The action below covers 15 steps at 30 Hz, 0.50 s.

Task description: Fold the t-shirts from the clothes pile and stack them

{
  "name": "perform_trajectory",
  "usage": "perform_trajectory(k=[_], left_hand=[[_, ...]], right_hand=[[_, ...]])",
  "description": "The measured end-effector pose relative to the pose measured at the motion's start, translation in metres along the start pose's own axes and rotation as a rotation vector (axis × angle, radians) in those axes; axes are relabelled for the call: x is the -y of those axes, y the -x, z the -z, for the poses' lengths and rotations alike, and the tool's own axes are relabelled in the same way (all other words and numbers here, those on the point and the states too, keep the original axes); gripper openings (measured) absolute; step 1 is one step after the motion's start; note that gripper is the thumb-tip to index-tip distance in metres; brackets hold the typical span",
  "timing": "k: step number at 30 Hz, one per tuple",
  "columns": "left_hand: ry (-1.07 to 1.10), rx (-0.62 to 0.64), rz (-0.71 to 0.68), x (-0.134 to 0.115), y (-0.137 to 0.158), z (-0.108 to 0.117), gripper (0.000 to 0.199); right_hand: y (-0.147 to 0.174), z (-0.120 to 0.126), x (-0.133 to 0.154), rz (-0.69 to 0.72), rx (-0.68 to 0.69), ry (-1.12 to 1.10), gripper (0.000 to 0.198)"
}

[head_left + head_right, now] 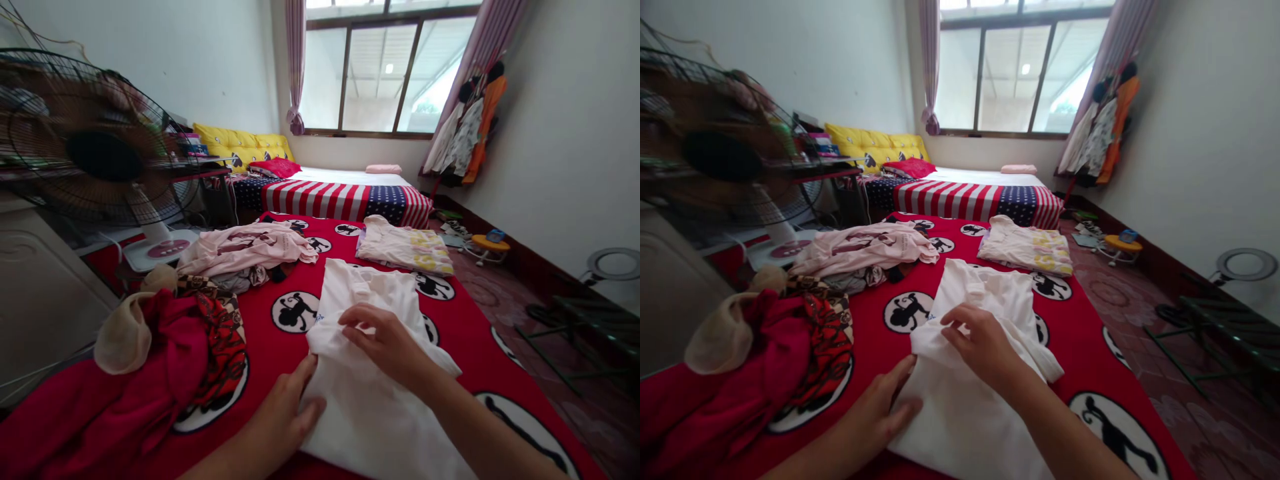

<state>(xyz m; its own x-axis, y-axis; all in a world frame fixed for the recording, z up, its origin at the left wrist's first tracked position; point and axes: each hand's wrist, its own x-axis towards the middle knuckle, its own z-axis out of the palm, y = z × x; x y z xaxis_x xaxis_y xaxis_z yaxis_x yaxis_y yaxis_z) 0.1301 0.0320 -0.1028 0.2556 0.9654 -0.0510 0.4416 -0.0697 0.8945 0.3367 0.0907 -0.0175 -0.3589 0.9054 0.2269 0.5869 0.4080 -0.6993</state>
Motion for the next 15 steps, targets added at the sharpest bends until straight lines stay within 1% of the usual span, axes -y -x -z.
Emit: perform_trajectory(k=[1,3,5,6,7,8,9,10,11,13,14,15], left_hand=[[-0.08,0.001,-0.016,-0.002,0.002,0.0,0.054],[-0.149,0.059,-0.072,-0.009,0.005,0.001,0.042],[-0.151,0.121,-0.133,-0.017,0.007,0.002,0.03],[-0.141,0.142,-0.159,-0.02,0.008,0.002,0.026],[-0.128,0.155,-0.185,-0.021,0.008,0.003,0.022],[-0.116,0.159,-0.213,-0.021,0.008,0.002,0.02],[-0.101,0.152,-0.242,-0.02,0.008,0.002,0.018],[-0.084,0.141,-0.267,-0.018,0.009,0.002,0.018],[-0.066,0.134,-0.282,-0.017,0.009,0.002,0.02],[-0.025,0.143,-0.285,-0.017,0.009,0.004,0.024],[-0.002,0.165,-0.276,-0.018,0.008,0.005,0.026],[0.024,0.203,-0.264,-0.019,0.008,0.007,0.028]], right_hand=[[-0.009,-0.008,0.002,-0.03,0.043,-0.008,0.021],[-0.019,-0.018,0.004,-0.113,0.166,-0.028,0.028],[-0.023,-0.021,0.004,-0.173,0.307,-0.112,0.028],[-0.022,-0.02,0.004,-0.195,0.358,-0.186,0.027],[-0.022,-0.018,0.003,-0.216,0.377,-0.269,0.028],[-0.021,-0.015,0.002,-0.232,0.344,-0.35,0.029],[-0.019,-0.012,0.0,-0.241,0.25,-0.422,0.03],[-0.018,-0.008,-0.004,-0.241,0.107,-0.478,0.029],[-0.017,-0.006,-0.008,-0.23,-0.064,-0.513,0.028],[-0.015,-0.001,-0.016,-0.192,-0.378,-0.524,0.024],[-0.013,0.0,-0.02,-0.179,-0.469,-0.51,0.023],[-0.012,0.001,-0.023,-0.175,-0.497,-0.493,0.022]])
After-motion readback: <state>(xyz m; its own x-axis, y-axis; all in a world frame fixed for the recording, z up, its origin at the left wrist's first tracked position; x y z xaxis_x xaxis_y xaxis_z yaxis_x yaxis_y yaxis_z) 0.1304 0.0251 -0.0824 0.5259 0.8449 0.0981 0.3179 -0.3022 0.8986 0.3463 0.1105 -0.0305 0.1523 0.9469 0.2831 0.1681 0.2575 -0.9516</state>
